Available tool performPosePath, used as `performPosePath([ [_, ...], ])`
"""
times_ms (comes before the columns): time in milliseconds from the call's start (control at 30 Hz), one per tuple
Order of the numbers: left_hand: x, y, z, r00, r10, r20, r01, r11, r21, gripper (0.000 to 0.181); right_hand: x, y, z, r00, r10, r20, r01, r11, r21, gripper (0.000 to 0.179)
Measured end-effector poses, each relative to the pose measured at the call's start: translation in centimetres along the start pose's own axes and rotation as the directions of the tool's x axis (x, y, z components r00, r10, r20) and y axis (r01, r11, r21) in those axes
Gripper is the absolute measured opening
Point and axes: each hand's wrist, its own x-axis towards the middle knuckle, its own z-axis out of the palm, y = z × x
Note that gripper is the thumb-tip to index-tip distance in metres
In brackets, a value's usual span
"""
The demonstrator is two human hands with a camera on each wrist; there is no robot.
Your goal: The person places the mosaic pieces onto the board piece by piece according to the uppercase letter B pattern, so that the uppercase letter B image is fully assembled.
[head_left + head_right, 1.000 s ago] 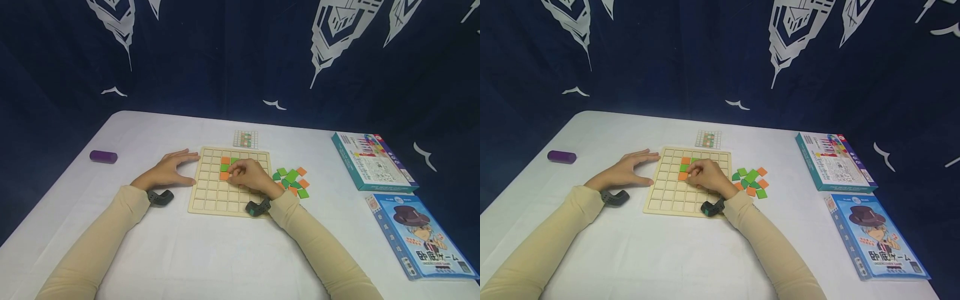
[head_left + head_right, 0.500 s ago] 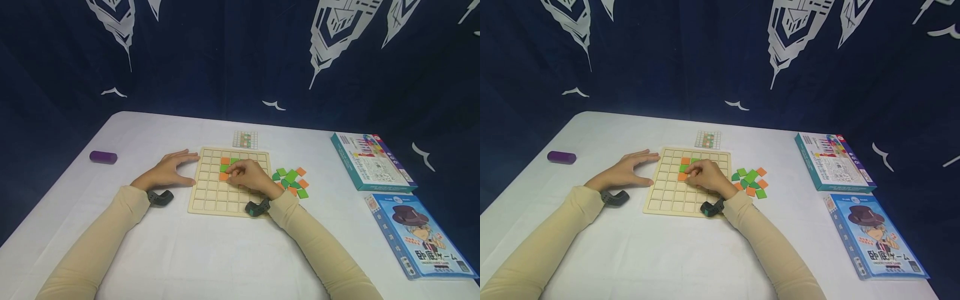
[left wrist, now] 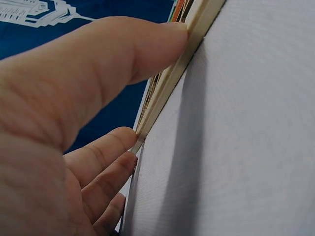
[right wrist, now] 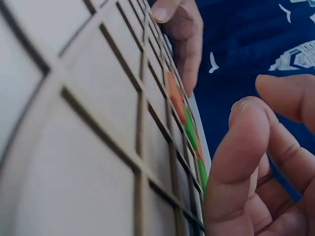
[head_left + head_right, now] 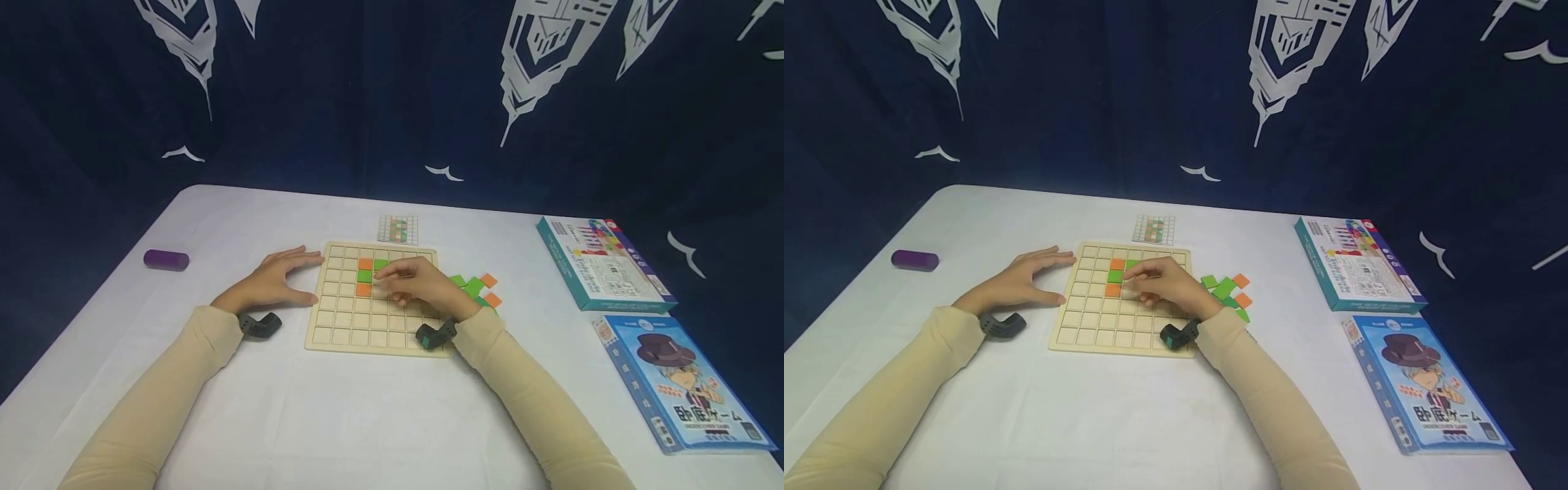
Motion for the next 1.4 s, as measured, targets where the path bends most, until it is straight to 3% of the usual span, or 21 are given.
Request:
performPosePath([
  [333, 0.0, -0.2, 0.1, 1.000, 0.021, 0.005, -0.021, 1.000, 0.013, 0.094, -2.5, 0.4, -4.0, 0.998, 0.006, -0.068, -0.007, 1.000, -0.014, 0.034],
  [633, 0.1, -0.3, 0.2, 0.999, 0.042, 0.005, -0.042, 0.999, 0.014, 0.093, -5.1, 2.0, -7.8, 0.989, 0.034, -0.144, -0.039, 0.999, -0.033, 0.038],
  [1000, 0.2, -0.3, 0.2, 0.999, 0.039, 0.007, -0.039, 0.999, 0.018, 0.093, -6.5, 2.9, -10.2, 0.975, 0.081, -0.209, -0.086, 0.996, -0.014, 0.042],
  [1133, 0.1, -0.2, 0.2, 0.999, 0.034, 0.006, -0.034, 0.999, 0.022, 0.094, -6.7, 2.7, -10.5, 0.969, 0.091, -0.232, -0.116, 0.988, -0.099, 0.041],
  [1400, 0.0, -0.1, 0.0, 1.000, 0.025, 0.008, -0.025, 0.999, 0.024, 0.094, -6.9, 2.6, -11.0, 0.941, 0.062, -0.334, -0.163, 0.945, -0.283, 0.033],
])
